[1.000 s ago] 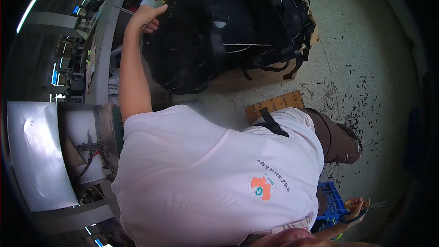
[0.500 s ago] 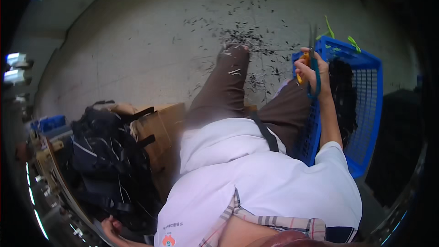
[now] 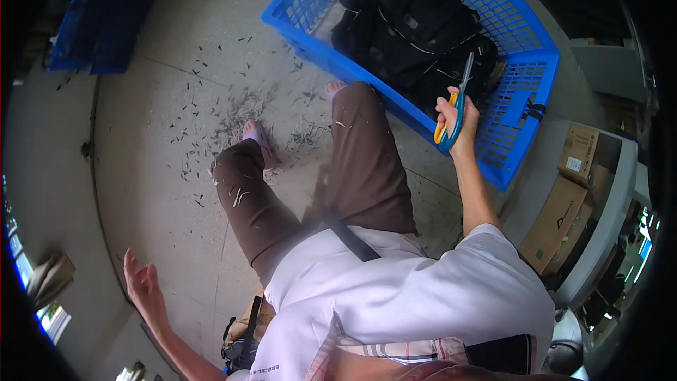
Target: Trimming excess material or loose threads from black bags using scissors.
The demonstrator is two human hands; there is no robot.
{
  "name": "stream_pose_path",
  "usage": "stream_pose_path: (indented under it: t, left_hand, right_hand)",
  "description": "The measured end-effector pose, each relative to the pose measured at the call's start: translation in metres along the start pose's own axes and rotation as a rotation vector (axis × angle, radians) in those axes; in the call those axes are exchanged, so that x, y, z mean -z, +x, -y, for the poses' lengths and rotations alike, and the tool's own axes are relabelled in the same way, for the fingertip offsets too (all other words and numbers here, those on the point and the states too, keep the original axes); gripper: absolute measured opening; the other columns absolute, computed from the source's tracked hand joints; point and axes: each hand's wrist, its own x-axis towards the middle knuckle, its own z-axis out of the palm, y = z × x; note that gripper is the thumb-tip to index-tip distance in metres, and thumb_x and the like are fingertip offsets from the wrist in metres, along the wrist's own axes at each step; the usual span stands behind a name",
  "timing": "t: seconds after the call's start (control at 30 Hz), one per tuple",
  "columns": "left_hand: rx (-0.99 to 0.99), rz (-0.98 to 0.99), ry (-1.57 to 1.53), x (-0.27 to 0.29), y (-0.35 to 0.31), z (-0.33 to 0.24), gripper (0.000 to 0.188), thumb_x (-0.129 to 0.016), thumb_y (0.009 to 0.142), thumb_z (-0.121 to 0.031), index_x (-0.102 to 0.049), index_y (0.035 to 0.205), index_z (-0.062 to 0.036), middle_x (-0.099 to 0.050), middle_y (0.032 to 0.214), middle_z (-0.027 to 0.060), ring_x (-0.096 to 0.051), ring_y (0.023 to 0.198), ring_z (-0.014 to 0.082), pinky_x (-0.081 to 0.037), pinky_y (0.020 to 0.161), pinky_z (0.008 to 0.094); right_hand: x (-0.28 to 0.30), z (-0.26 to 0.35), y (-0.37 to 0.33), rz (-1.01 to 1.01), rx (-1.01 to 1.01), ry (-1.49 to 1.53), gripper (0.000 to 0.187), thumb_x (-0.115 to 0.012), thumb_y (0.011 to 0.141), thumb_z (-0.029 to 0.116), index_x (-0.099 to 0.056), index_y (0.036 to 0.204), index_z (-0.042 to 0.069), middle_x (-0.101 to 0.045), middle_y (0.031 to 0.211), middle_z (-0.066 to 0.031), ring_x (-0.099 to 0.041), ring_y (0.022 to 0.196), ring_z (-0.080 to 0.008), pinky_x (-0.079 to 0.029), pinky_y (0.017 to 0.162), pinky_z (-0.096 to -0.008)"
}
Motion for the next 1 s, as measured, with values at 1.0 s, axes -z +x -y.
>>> stream_pose_path:
  t: [1.0]
  left_hand:
    - [-0.244,0.575,-0.359,-0.198,0.050,-0.160,0.027,-0.057,0.073,0.002,-0.056,0.100,-0.0027,-0.058,0.089,0.0094,-0.056,0.069,0.0160,-0.046,0.062,0.0268]
  right_hand:
    - [0.066,0.050,0.125,0.116,0.054,0.073,0.033,-0.058,0.060,0.006,-0.058,0.091,-0.004,-0.061,0.080,-0.0072,-0.057,0.072,-0.0143,-0.045,0.070,-0.0254]
